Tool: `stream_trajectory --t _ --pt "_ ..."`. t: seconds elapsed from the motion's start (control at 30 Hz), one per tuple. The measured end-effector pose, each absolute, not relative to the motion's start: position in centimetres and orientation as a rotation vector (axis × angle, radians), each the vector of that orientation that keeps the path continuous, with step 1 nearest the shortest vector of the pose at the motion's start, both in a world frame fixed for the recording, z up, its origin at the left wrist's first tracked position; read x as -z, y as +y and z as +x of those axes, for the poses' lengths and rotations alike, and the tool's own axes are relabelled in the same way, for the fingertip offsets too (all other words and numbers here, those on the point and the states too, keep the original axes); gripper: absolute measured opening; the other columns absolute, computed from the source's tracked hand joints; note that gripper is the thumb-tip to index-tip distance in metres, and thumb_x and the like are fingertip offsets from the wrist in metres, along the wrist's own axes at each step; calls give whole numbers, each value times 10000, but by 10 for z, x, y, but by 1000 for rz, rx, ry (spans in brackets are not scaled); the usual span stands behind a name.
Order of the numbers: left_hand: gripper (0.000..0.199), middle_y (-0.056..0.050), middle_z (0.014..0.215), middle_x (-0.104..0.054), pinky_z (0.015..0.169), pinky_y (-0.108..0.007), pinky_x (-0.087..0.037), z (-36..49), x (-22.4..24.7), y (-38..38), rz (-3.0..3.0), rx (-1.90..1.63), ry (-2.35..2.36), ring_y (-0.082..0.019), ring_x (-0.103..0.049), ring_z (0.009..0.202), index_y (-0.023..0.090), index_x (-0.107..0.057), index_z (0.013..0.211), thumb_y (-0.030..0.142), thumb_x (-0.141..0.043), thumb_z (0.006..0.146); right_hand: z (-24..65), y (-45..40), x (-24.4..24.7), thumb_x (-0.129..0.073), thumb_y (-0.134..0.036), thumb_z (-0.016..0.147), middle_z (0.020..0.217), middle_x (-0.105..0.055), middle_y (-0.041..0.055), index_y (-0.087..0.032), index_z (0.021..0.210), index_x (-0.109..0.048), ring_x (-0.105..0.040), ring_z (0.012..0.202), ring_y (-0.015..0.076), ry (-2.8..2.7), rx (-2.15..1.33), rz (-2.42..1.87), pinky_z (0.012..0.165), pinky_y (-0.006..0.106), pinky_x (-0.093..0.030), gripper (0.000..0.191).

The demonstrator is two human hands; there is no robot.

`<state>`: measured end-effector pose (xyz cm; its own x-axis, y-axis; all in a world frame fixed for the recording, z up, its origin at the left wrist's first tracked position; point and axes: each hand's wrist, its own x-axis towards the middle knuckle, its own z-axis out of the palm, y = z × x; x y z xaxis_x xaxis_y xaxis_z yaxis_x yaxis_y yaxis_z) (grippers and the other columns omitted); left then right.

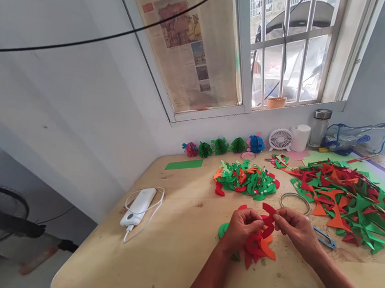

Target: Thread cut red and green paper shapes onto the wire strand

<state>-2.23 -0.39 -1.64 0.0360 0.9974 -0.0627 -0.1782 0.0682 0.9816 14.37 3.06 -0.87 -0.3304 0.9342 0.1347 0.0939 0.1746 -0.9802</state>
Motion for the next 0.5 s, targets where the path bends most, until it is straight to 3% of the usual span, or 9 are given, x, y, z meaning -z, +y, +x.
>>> stream_trajectory --t 0.33,0.5 --pt "308 -45 628 -655 540 -213 -407 -25 23 -2 988 -1234 1098 -98 -533 527 128 -599 672 386 -754 607 145 34 16 -570 -542 780 524 -528 -12 -170 684 -604 -395 476 92 -1677 -1223 -1006 453 230 -320 385" --pt "389 -48 675 -660 568 -234 -430 -23 21 -3 1010 -1193 1073 -124 -569 577 119 -656 811 411 -777 584 145 33 16 -579 -532 785 536 -542 -6 -174 690 -596 -417 480 98 -1639 -1186 -1004 448 229 -333 371"
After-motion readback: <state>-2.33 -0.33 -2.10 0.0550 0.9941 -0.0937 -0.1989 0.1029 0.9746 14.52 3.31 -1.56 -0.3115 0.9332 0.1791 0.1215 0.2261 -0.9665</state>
